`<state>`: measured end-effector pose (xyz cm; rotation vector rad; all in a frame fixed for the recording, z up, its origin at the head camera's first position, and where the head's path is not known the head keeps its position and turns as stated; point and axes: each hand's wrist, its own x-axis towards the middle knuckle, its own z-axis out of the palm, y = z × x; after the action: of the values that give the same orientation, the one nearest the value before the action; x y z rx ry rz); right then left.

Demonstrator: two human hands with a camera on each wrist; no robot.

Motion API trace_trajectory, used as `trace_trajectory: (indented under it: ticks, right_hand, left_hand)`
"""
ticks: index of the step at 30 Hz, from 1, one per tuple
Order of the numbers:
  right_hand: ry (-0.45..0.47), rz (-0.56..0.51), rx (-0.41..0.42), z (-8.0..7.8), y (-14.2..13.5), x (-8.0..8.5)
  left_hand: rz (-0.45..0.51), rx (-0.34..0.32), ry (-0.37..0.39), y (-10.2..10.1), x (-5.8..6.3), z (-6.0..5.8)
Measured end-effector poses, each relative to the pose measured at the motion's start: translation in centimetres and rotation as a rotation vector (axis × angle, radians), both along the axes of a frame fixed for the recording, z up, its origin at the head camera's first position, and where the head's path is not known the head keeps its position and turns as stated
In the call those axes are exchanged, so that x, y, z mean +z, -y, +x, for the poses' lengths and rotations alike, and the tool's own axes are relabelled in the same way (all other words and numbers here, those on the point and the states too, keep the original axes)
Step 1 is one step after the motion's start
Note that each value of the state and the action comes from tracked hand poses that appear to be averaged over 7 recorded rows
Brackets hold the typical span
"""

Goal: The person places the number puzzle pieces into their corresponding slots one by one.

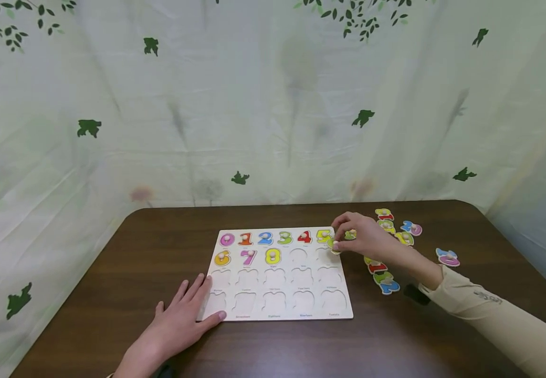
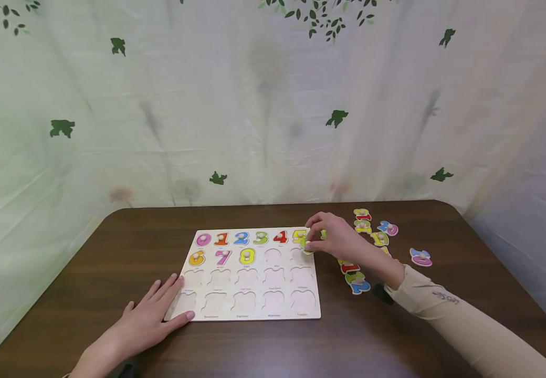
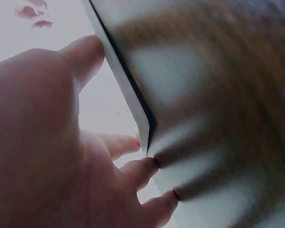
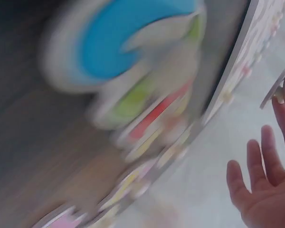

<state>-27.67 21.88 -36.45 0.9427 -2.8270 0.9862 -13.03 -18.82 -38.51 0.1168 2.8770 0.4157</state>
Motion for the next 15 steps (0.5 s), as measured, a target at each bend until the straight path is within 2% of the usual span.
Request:
trace_trajectory:
  ticks: [9,15]
  right_hand:
    - [0.041,0.068,0.063,-0.7,4.8,-0.2]
    - [-0.01,0.169,0.103,-1.3,7.2,-0.6]
  left_hand:
    - [-0.007,-0.006,0.003,-0.2,0.4,0.0]
    - [-0.007,-0.001,0.014,-0.1,0.4,0.1]
